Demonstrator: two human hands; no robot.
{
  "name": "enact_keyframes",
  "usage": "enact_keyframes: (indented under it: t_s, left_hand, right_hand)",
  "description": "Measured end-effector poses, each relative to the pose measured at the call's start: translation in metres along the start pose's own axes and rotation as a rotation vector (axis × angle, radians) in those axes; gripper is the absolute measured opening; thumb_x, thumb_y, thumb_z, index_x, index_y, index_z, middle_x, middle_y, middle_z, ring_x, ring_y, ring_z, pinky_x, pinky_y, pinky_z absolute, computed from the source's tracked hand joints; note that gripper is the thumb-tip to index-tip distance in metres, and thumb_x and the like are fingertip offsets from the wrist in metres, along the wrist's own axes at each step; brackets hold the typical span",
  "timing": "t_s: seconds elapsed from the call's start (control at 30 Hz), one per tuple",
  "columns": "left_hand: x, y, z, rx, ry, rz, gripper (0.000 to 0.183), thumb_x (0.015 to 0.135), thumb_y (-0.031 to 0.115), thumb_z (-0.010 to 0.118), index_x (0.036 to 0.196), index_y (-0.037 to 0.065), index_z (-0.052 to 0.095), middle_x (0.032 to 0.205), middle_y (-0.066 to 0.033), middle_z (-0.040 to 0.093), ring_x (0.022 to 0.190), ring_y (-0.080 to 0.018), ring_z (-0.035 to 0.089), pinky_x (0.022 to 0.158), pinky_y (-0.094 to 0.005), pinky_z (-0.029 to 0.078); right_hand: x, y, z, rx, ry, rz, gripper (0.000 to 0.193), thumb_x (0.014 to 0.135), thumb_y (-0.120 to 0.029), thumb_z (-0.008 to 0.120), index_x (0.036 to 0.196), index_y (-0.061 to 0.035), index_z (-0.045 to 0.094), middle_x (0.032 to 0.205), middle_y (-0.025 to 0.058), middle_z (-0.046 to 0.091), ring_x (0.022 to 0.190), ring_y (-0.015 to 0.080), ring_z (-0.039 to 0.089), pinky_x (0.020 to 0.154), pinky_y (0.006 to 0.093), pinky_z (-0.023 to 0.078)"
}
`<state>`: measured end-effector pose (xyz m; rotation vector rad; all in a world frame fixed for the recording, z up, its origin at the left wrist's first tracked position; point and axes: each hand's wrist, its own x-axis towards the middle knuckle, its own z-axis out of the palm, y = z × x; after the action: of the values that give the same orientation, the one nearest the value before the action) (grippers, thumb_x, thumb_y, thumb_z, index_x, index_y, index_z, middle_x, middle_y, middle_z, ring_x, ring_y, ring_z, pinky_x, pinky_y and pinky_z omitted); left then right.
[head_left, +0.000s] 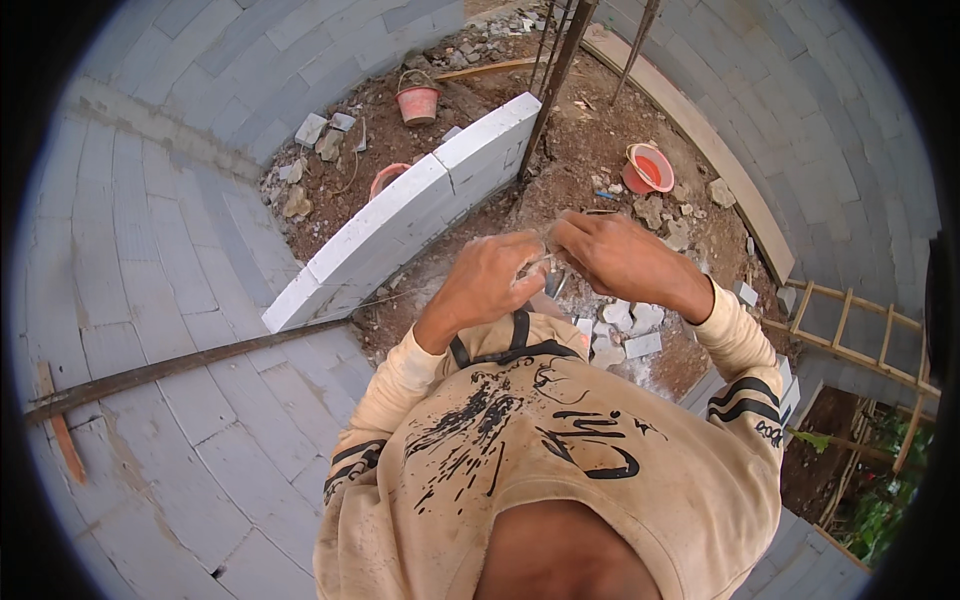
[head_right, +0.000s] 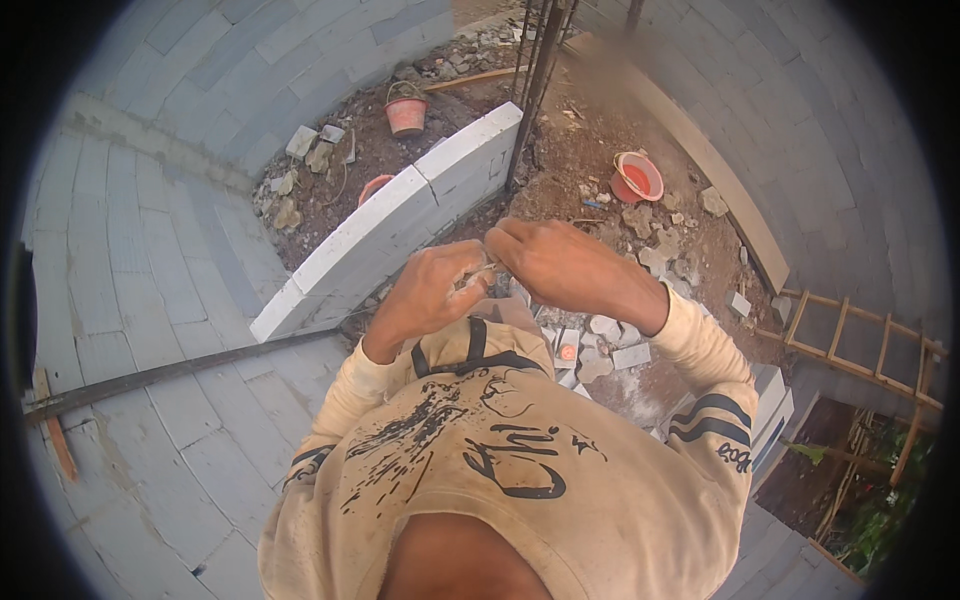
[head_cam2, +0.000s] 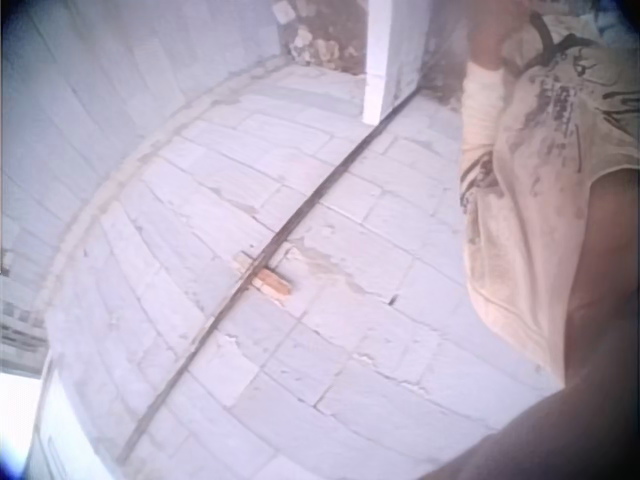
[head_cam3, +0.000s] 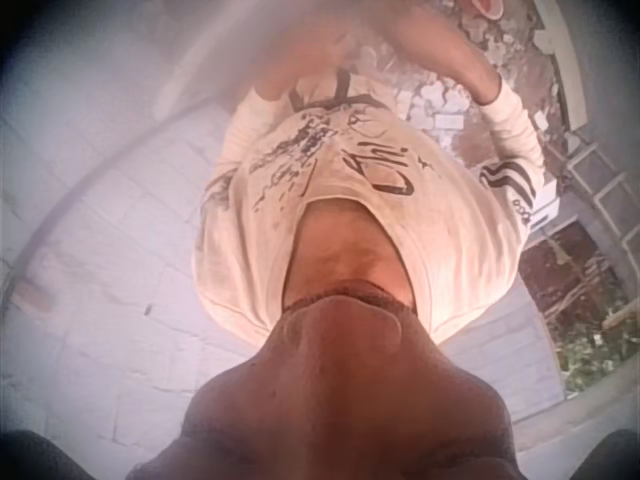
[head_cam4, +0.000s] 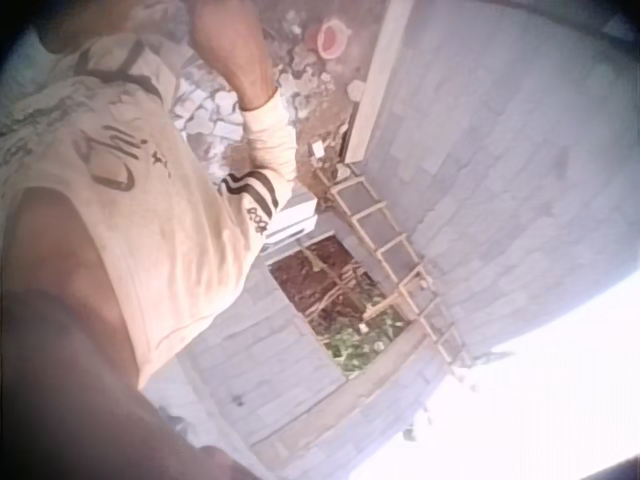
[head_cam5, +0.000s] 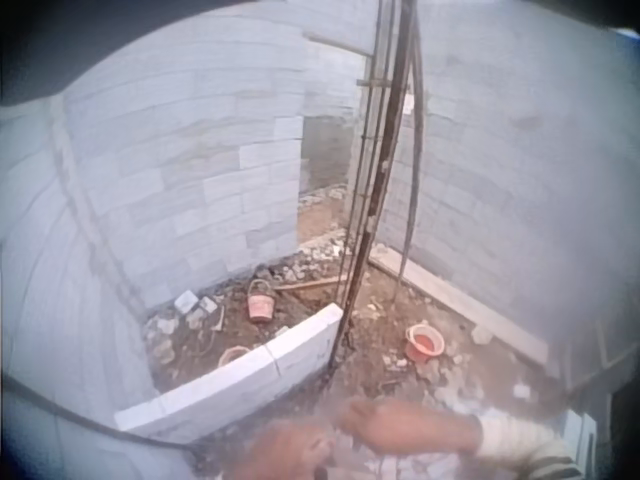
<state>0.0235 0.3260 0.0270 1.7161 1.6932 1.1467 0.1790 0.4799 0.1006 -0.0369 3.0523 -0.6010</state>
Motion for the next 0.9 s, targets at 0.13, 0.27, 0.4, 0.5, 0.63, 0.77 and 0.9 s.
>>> enact_keyframes:
  t_s: [0.13,0.27,0.4,0.5,0.63,0.77,0.9]
  left_hand:
    - [0.002,-0.001,0.004,-0.124,0.162,0.091,0.019,0.080,0.013,0.064,0.086,-0.004,0.060,0.089,-0.0195,0.058,0.081,-0.0401,0.061,0.071,-0.0471,0.048]
    - [0.001,-0.005,0.004,-0.153,0.126,-0.004,0.017,0.077,0.010,0.064,0.083,-0.006,0.059,0.085,-0.0192,0.055,0.077,-0.0399,0.058,0.069,-0.0449,0.047]
    - [0.000,-0.008,0.005,-0.187,0.117,-0.011,0.017,0.076,0.009,0.064,0.079,-0.006,0.058,0.084,-0.0192,0.055,0.075,-0.0398,0.057,0.067,-0.0442,0.047]
    - [0.001,-0.010,0.007,-0.215,0.133,0.008,0.017,0.075,0.009,0.065,0.078,-0.006,0.057,0.081,-0.0192,0.055,0.072,-0.0396,0.058,0.065,-0.0443,0.047]
    - [0.000,-0.014,0.008,-0.249,0.139,-0.008,0.017,0.073,0.008,0.066,0.075,-0.005,0.056,0.078,-0.0183,0.057,0.067,-0.0389,0.057,0.062,-0.0432,0.046]
    - [-0.003,-0.020,0.005,-0.306,0.083,0.000,0.017,0.075,0.007,0.066,0.072,-0.004,0.054,0.071,-0.0144,0.054,0.061,-0.0308,0.055,0.059,-0.0393,0.044]
    - [-0.004,-0.028,0.002,-0.576,-0.016,-0.076,0.022,0.078,0.007,0.067,0.068,-0.001,0.049,0.064,-0.0038,0.047,0.059,-0.0116,0.045,0.055,-0.0320,0.039]
  right_hand:
    - [0.005,-0.001,0.003,0.098,0.048,0.017,0.025,0.078,0.003,0.063,0.098,0.0028,0.049,0.091,0.0212,0.059,0.081,0.0450,0.064,0.068,0.0511,0.052]
    - [0.010,0.001,0.006,0.155,0.044,0.032,0.025,0.079,0.003,0.063,0.099,0.0025,0.048,0.090,0.0218,0.059,0.079,0.0463,0.063,0.067,0.0521,0.050]
    - [0.012,0.005,0.005,0.152,0.014,-0.006,0.023,0.081,0.003,0.062,0.099,0.0017,0.049,0.088,0.0216,0.060,0.079,0.0459,0.063,0.067,0.0525,0.050]
    - [0.014,0.007,0.003,0.174,0.012,-0.039,0.021,0.082,0.001,0.062,0.099,0.0011,0.050,0.087,0.0217,0.061,0.079,0.0455,0.064,0.067,0.0522,0.049]
    - [0.018,0.008,0.002,0.174,0.024,-0.051,0.021,0.082,0.000,0.063,0.100,0.0008,0.052,0.087,0.0210,0.061,0.080,0.0452,0.064,0.066,0.0510,0.049]
    - [0.021,0.007,0.004,0.195,0.004,-0.086,0.026,0.079,-0.002,0.064,0.103,0.0005,0.053,0.087,0.0195,0.061,0.079,0.0448,0.064,0.065,0.0500,0.050]
    - [0.022,0.005,0.007,0.154,0.055,-0.155,0.029,0.076,-0.002,0.067,0.101,-0.0019,0.053,0.084,0.0167,0.059,0.075,0.0417,0.063,0.062,0.0490,0.049]
